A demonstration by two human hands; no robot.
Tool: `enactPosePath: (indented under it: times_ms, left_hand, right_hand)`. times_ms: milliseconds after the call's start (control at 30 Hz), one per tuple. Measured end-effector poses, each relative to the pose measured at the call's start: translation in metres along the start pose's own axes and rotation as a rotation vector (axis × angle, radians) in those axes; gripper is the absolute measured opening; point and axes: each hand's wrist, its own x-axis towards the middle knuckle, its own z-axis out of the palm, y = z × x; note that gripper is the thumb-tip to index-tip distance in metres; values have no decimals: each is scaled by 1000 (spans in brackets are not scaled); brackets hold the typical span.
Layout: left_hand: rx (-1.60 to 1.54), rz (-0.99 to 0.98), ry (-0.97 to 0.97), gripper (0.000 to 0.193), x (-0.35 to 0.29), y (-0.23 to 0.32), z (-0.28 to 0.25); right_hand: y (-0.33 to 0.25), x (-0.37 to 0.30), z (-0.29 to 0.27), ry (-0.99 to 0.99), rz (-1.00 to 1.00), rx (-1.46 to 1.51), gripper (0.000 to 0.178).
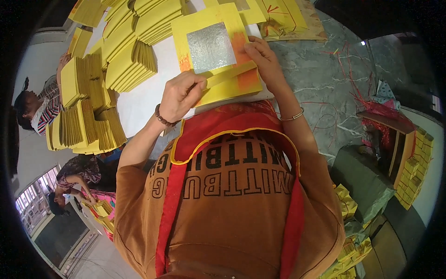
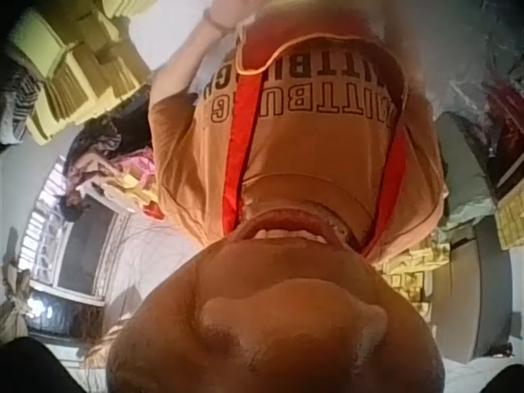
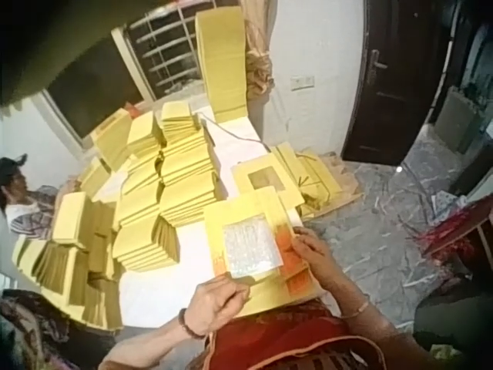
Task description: Folding and stacking yellow paper sheets into organized piles and bags.
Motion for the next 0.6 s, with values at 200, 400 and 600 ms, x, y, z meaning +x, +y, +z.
enactPosePath:
  times_ms: [200,400,600]
  left_hand:
    - [-55,-146,-36,11,0,-1,-2]
    - [-227,-391,-70,14,2,-3,-6]
    - [-263,-179,-342,42,2,-1,-31]
  right_hand:
    - [-10,-2,-6,-80,36,20,37]
    - [-5,-6,-15,-209,-189,-274,32]
    - [1,-4,-12,-205,-273,-365,44]
